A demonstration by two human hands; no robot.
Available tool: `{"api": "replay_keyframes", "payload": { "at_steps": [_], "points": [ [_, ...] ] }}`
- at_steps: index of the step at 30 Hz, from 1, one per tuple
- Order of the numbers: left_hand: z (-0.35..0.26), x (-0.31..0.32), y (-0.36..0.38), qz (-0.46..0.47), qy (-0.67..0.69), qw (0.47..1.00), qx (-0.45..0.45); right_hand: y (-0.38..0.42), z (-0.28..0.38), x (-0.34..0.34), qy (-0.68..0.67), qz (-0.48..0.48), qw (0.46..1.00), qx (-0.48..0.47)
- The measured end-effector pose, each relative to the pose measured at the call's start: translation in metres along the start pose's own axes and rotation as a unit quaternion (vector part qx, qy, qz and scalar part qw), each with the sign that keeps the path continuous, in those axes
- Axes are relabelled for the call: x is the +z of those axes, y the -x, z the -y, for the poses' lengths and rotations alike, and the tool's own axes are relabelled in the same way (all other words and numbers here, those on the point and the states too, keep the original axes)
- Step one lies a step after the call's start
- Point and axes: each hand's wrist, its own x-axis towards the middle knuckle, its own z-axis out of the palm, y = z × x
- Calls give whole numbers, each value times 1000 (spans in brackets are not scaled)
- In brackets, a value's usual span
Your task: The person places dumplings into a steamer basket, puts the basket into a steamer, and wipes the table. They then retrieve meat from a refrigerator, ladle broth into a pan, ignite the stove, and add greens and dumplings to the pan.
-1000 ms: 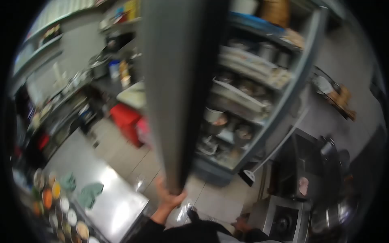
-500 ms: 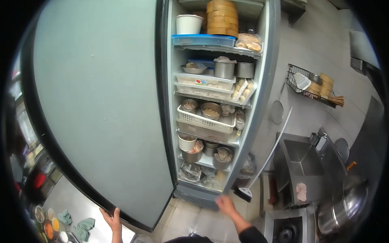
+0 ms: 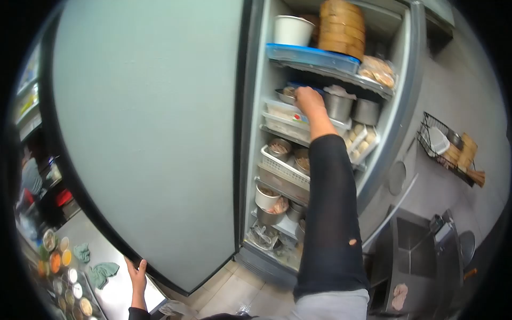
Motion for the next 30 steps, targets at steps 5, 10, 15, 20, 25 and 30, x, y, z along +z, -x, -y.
{"api": "replay_keyframes", "payload": {
  "at_steps": [5, 10, 15, 20, 25, 30],
  "points": [
    [-13, -3, -14, 18, 21, 1000, -12, 22, 20, -7, 6, -84, 993, -86],
    [-7, -11, -29, 48, 22, 998, -22, 110, 89, -75, -63, -181, 954, -232],
    [-13, -33, -44, -29, -136, 990, -4, 238, 221, -113, -176, -137, 900, -374],
    [-95, -100, 25, 122, 230, 946, -191, 358, 386, -66, -383, -18, 803, -456],
    [-72, -182, 117, 50, 310, 869, -382, 439, 535, 23, -521, 37, 705, -480],
    [11, -219, 166, -177, 215, 870, -407, 481, 648, 78, -584, 168, 651, -455]
  ]
}}
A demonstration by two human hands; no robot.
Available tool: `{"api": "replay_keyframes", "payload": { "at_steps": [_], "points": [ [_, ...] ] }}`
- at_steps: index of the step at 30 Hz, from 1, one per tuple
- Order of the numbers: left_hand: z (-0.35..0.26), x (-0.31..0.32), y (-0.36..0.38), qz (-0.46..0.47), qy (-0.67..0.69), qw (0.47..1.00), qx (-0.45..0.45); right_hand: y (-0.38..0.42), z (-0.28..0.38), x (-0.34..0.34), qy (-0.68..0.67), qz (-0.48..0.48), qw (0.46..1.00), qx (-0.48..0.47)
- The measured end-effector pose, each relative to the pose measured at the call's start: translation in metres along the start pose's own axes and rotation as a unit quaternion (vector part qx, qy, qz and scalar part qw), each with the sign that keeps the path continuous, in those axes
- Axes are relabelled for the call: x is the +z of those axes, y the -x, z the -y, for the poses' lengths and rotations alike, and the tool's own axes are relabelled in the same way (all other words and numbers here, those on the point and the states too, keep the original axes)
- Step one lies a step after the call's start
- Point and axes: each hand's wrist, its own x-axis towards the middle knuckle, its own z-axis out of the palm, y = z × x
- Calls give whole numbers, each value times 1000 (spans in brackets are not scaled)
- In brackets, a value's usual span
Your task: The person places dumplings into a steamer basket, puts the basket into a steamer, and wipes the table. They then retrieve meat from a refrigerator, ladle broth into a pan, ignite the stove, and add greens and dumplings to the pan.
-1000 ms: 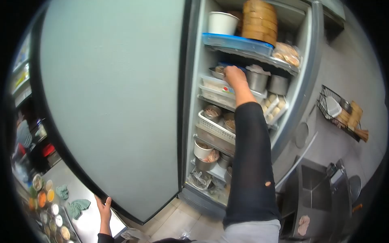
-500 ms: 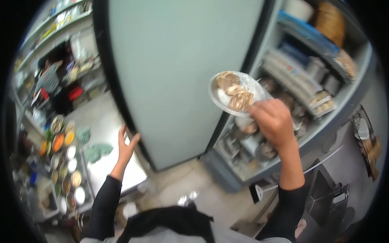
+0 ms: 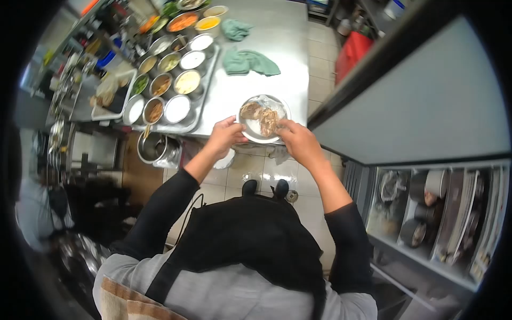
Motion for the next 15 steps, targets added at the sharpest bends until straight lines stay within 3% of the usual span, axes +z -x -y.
{"api": "replay_keyframes", "payload": {
  "at_steps": [1, 3, 5, 7, 9, 11, 13, 15],
  "points": [
    [11, -7, -7, -39, 14, 999, 11, -10, 0, 11, -11, 10, 1000, -14],
    [19, 6, -9, -96, 57, 993, 34, -25, -9, 21, -95, 42, 977, 184],
    [40, 18, -12, -188, 98, 974, 81, -40, -28, 46, -82, 50, 973, 212],
    [49, 29, -10, -183, 98, 971, 122, -62, -24, 54, -45, 164, 914, 369],
    [47, 44, -4, -247, 103, 954, 138, -73, -20, 64, 6, 169, 917, 360],
    [50, 47, -6, -244, 107, 953, 142, -78, -17, 71, 28, 194, 913, 357],
    [49, 48, -8, -265, 151, 943, 135, -70, -16, 80, -14, 165, 918, 360],
    [50, 46, -12, -264, 157, 942, 133, -64, -8, 83, -11, 89, 957, 274]
  ]
}}
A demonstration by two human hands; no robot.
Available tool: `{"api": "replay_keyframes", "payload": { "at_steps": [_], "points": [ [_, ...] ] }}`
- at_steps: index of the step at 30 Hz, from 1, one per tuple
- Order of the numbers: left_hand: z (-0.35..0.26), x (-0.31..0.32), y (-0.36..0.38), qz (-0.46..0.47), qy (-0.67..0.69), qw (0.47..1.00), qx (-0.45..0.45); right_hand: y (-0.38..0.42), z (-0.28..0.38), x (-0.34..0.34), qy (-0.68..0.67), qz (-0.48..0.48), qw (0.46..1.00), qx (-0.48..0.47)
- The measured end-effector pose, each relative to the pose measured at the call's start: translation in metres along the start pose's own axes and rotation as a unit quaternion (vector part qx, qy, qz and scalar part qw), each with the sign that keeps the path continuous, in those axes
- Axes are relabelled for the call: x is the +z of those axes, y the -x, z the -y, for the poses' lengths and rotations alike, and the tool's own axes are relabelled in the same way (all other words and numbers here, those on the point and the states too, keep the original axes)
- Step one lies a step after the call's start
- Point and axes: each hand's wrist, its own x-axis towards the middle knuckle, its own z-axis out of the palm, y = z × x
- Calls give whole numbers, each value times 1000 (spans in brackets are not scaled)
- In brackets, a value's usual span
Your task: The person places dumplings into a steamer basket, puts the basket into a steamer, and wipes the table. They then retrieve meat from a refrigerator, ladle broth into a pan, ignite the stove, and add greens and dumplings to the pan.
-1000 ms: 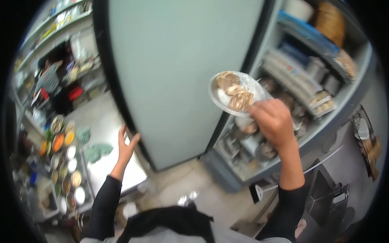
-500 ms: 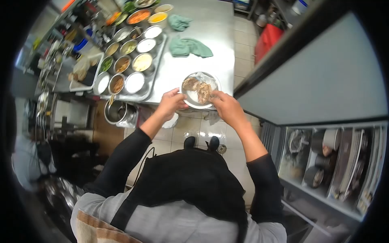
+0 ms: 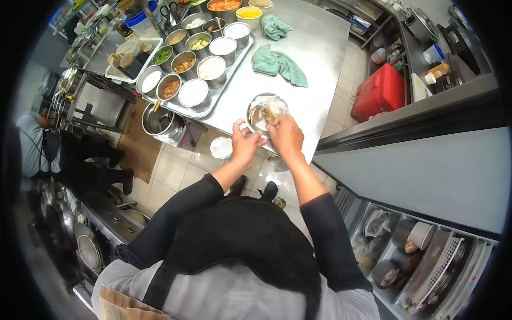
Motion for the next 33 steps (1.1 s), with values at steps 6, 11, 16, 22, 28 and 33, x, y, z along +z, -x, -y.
{"api": "replay_keyframes", "payload": {
  "at_steps": [6, 11, 16, 22, 28, 33],
  "points": [
    [1, -2, -1, 17, 14, 1000, -16, 8, -9, 6, -44, 28, 998, -46],
    [0, -7, -2, 20, -15, 1000, -16, -9, -29, 21, -136, 37, 990, 7],
    [4, -13, 2, 27, -22, 999, -14, -7, -24, 17, -104, 25, 994, -12],
    [14, -17, 2, -8, -17, 1000, -14, -4, -12, -4, -32, 17, 998, 48],
    [37, -37, -24, 23, -78, 997, 14, -13, -20, 30, 50, -7, 999, 15],
    [4, -31, -35, 4, -135, 990, 38, -24, 9, 12, 22, 18, 999, 23]
  ]
}}
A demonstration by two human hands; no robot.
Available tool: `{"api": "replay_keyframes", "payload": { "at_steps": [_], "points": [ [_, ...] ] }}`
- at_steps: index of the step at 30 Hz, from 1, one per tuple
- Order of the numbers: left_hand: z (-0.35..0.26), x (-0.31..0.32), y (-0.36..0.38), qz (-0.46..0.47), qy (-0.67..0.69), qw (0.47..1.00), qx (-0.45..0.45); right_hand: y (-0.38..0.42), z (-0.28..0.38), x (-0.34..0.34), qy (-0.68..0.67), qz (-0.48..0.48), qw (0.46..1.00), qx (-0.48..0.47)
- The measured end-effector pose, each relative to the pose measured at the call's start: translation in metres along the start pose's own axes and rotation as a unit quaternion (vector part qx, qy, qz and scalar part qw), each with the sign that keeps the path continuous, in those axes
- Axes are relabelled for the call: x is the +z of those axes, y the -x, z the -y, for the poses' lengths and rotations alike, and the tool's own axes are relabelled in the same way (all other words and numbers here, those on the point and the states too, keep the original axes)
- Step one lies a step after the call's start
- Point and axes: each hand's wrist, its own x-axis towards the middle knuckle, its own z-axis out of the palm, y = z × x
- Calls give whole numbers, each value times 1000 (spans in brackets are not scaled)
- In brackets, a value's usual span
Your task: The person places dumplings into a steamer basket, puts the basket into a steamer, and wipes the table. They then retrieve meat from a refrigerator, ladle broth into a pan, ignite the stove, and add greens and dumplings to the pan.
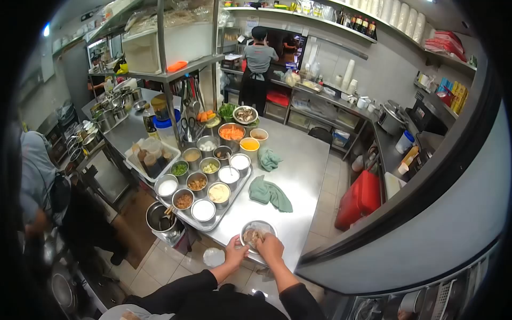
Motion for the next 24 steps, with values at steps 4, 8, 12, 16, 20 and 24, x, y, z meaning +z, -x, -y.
{"api": "replay_keyframes", "payload": {
  "at_steps": [4, 8, 12, 16, 20, 24],
  "points": [
    [3, -17, 6, -125, -288, 913, 260, 0, -8, -8, -31, -14, 998, 57],
    [-43, 11, 6, 85, -94, 981, 145, -9, -25, -10, -208, 4, 978, 27],
    [-77, 18, 0, 174, -45, 979, 100, -7, -15, -21, -302, 8, 953, -13],
    [-74, 14, -17, 250, -33, 966, 63, -1, -8, -50, -355, 72, 932, -16],
    [-94, 19, -11, 257, 58, 965, -2, 6, 0, -63, -399, 96, 911, -51],
    [-98, 18, -6, 246, 58, 968, 1, 6, 1, -66, -438, 129, 888, -49]
  ]
}}
